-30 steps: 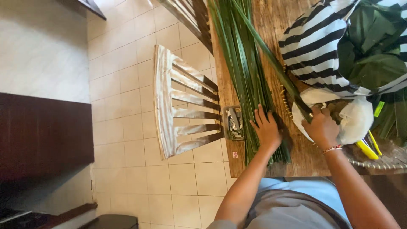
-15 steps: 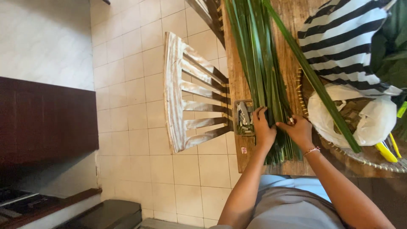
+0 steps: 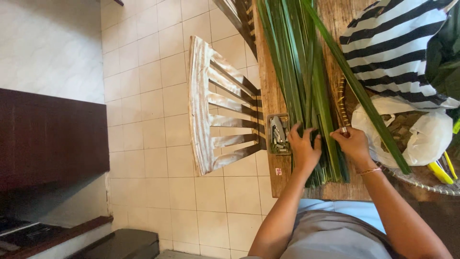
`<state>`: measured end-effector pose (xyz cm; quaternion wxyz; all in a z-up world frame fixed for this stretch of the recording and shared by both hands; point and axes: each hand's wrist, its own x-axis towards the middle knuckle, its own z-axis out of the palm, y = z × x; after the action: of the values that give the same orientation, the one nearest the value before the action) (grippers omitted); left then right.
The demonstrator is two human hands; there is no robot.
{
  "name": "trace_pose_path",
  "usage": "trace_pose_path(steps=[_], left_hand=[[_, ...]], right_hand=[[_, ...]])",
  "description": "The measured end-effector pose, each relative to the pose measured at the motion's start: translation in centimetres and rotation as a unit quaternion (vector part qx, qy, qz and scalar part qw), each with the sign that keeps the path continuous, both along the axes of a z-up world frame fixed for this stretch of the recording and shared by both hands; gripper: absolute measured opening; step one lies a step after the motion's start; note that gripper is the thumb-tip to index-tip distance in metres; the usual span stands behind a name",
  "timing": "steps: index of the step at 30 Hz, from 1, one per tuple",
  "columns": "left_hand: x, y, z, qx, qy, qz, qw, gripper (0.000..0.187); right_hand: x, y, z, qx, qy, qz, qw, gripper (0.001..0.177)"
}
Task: The recorder is weaving and stapling green palm leaves to create small decorative containers or pouches.
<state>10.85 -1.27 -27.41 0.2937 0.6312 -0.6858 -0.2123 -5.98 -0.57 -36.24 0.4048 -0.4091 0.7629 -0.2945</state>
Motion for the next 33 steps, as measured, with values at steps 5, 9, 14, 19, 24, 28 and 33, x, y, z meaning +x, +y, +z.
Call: trace_pose_path(steps=[5,9,14,19,24,28,33], left_hand=[[-0.9,0.6,0.8,0.118,-0.019,-0.065,0.991,0.043],[-1.4,1.4,-5.1,0.136,0.138,-0.051,0.98,0.027],[-0.1,-0.9,-2.0,0.347,0.322,0.065,0.878,0.027],[1.4,-1.4,-4.9,0.334,0.556,0.113,0.753,0.019],[1.8,-0.9,-4.3,0.313,0.551,0.114,0.765,0.022],[1.0,-1.0,-2.3,0.323,0.538,0.124,0.769,0.03],[-0.5,-0.8,-2.4,0.308,0.387,0.098,0.864,0.06]], right_hand=[[-0.3,0.2,0.9,-0.058,0.089,0.022,0.994,0.02],[0.4,0.2,0.3,-0.061,0.063,0.023,0.996,0.018],[0.8,0.1,1.7,0.048,-0.181,-0.075,0.979,0.024],[1.0,1.7,-2.7,-0.019,0.039,0.056,0.998,0.014],[1.5,1.7,1.0,0.07,-0.026,-0.05,0.996,0.019],[0.7,1.6,2.7,0.017,-0.016,-0.058,0.998,0.019],[0.6,0.9,4.6,0.075,-0.173,-0.041,0.981,0.03]])
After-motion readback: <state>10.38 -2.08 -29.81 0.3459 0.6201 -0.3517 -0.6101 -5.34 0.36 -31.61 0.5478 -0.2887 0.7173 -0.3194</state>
